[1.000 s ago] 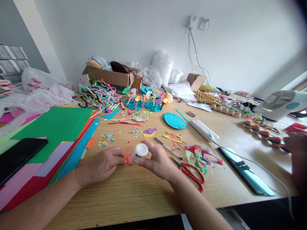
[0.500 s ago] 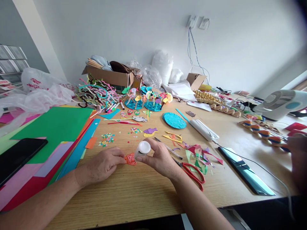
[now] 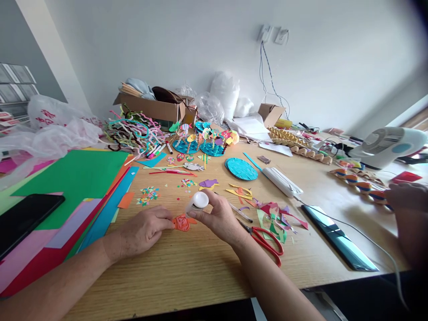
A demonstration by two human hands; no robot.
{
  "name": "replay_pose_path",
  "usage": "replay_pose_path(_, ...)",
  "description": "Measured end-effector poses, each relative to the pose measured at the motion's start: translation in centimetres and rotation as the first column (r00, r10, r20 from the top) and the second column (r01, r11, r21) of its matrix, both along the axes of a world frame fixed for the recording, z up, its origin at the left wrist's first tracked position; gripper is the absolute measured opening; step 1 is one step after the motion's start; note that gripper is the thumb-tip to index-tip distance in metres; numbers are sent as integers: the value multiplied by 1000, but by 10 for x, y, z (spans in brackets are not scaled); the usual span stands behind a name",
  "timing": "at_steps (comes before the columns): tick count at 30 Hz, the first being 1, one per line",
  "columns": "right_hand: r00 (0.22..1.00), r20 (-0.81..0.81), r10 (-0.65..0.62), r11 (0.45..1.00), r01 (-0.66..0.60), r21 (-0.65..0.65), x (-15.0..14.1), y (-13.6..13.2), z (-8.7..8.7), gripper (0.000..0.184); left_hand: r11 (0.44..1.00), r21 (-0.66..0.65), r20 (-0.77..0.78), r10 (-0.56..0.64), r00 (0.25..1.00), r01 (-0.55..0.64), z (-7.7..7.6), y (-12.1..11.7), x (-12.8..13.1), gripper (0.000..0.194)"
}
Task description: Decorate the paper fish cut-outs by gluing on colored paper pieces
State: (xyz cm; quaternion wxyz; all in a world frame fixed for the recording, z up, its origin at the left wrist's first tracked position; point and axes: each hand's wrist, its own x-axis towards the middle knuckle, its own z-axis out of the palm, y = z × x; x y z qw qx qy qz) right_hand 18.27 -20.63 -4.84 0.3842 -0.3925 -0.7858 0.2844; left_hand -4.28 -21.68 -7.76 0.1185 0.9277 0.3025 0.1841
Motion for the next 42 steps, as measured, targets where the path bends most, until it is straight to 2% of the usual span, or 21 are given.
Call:
replay_pose_path(9,1000,-5,-30,1000,30,0,-9,3,-5,26,999,-33,0,-5,1000,5,-3,2,-2,48)
replay_pose_path(17,999,-30,17,1000,-17,-16,-18,3,-8,28,999,-43,65,-6,998,9,-4,2,-1,38)
replay_pose_path(27,996,10,-91,996,91,9,-11,7,-6,26,1000,-20,25,-18,1000,19,-2,1,0,50)
replay_pose_path(37,998,21,-63,998,64,-26,-4,0,2,22,1000,-7,13,-11,1000,11,0,1,0,52)
replay_pose_path(42,993,28,-118,993,119,-28,-7,2,-2,23,1000,-25,13,-5,1000,5,-1,1,0,51)
